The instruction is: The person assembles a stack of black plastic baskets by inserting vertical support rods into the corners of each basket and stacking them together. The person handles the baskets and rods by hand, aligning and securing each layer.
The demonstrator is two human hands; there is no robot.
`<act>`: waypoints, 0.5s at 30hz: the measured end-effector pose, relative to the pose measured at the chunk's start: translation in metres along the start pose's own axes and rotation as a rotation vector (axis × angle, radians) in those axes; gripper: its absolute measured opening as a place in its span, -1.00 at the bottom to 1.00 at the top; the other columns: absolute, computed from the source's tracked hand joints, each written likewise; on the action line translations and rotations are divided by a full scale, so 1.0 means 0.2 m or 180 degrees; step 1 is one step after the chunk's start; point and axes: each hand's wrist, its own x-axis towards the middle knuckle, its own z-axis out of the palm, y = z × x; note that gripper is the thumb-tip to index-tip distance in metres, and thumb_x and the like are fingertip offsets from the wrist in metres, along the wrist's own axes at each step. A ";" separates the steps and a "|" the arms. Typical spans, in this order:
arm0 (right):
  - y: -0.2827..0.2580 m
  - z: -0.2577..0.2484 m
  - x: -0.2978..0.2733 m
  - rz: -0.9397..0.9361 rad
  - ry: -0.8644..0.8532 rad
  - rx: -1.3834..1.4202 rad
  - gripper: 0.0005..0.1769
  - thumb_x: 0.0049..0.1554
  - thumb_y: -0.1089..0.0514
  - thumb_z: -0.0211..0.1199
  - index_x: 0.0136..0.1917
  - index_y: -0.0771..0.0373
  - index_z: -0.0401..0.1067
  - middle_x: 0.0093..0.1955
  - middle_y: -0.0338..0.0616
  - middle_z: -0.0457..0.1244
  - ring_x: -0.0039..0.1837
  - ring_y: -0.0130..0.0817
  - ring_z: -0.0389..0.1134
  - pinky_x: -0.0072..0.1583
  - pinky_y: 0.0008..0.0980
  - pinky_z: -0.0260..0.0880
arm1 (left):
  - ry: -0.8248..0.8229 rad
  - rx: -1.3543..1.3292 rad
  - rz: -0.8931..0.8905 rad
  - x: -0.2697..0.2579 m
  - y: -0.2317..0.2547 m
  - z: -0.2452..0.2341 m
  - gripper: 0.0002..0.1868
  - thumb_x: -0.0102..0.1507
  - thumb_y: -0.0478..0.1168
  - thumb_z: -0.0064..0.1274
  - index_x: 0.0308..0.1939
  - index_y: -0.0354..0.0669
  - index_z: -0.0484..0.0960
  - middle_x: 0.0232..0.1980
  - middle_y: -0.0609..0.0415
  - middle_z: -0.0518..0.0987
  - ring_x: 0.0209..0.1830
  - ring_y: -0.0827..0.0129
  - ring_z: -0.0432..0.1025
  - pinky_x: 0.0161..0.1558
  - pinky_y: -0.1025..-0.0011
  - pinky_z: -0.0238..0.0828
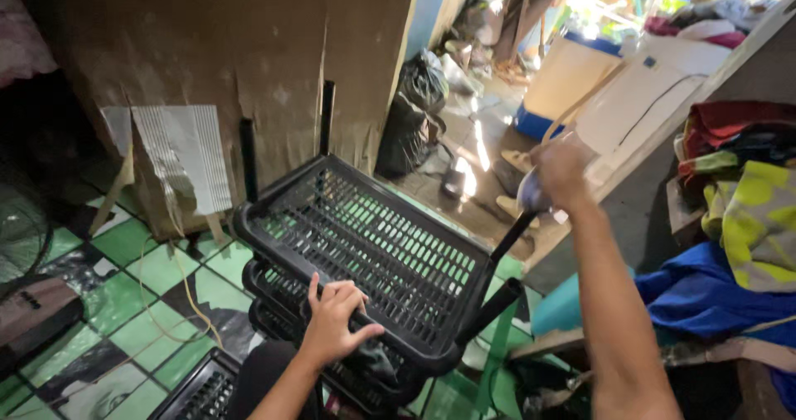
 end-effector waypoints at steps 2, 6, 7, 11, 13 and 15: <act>0.02 0.14 -0.08 -0.0883 0.0952 -0.0693 -0.49 -0.02 0.07 0.14 0.19 0.31 0.39 0.18 0.23 0.27 0.28 0.12 0.24 0.31 0.06 0.18 | -0.0049 -0.0001 -0.0089 -0.01 -0.01 0.00 -0.45 -0.02 0.28 0.31 -0.31 -0.06 0.58 -0.13 0.16 0.55 0.20 0.18 0.32 0.46 -0.26 -0.46; 0.03 0.34 -0.11 -0.0786 0.0667 0.0759 -0.63 0.33 0.01 0.18 0.20 0.36 0.33 0.26 0.31 0.19 0.38 0.27 0.14 0.37 0.11 0.11 | -0.0008 0.0012 -0.0007 -0.01 0.00 -0.01 -0.41 -0.03 0.32 0.32 -0.30 -0.08 0.58 -0.15 0.13 0.52 0.19 0.16 0.30 0.42 -0.27 -0.48; 0.07 0.30 -0.03 -0.0829 0.0863 0.0661 -0.69 0.33 0.04 0.14 0.22 0.28 0.34 0.28 0.19 0.21 0.35 0.16 0.16 0.38 0.03 0.13 | 0.0000 0.0031 -0.0019 0.02 -0.01 -0.02 -0.43 -0.02 0.31 0.31 -0.31 -0.07 0.57 -0.14 0.14 0.52 0.20 0.16 0.31 0.43 -0.27 -0.48; 0.14 0.27 -0.07 -0.0827 0.0884 0.0552 -0.74 0.32 0.08 0.09 0.22 0.22 0.36 0.26 0.04 0.24 0.28 0.04 0.20 0.38 -0.04 0.15 | -0.0047 -0.0005 -0.0086 -0.01 0.00 0.01 -0.45 0.02 0.31 0.29 -0.35 -0.05 0.53 -0.12 0.13 0.51 0.22 0.16 0.30 0.45 -0.27 -0.47; 0.07 0.29 -0.17 -0.0724 0.0712 0.0634 -0.71 0.33 0.06 0.11 0.18 0.30 0.36 0.19 0.12 0.22 0.27 0.12 0.18 0.36 0.03 0.14 | -0.0044 0.0012 -0.0039 -0.04 0.00 -0.01 -0.45 0.03 0.32 0.28 -0.36 -0.05 0.52 -0.11 0.13 0.51 0.22 0.16 0.30 0.45 -0.27 -0.46; 0.03 0.23 -0.15 -0.0635 0.0650 0.0667 -0.66 0.33 0.03 0.14 0.15 0.38 0.35 0.13 0.20 0.20 0.25 0.21 0.17 0.34 0.11 0.12 | 0.0031 0.0031 0.0030 -0.01 0.00 0.00 -0.44 0.03 0.32 0.28 -0.37 -0.05 0.50 -0.12 0.14 0.51 0.23 0.16 0.31 0.45 -0.26 -0.45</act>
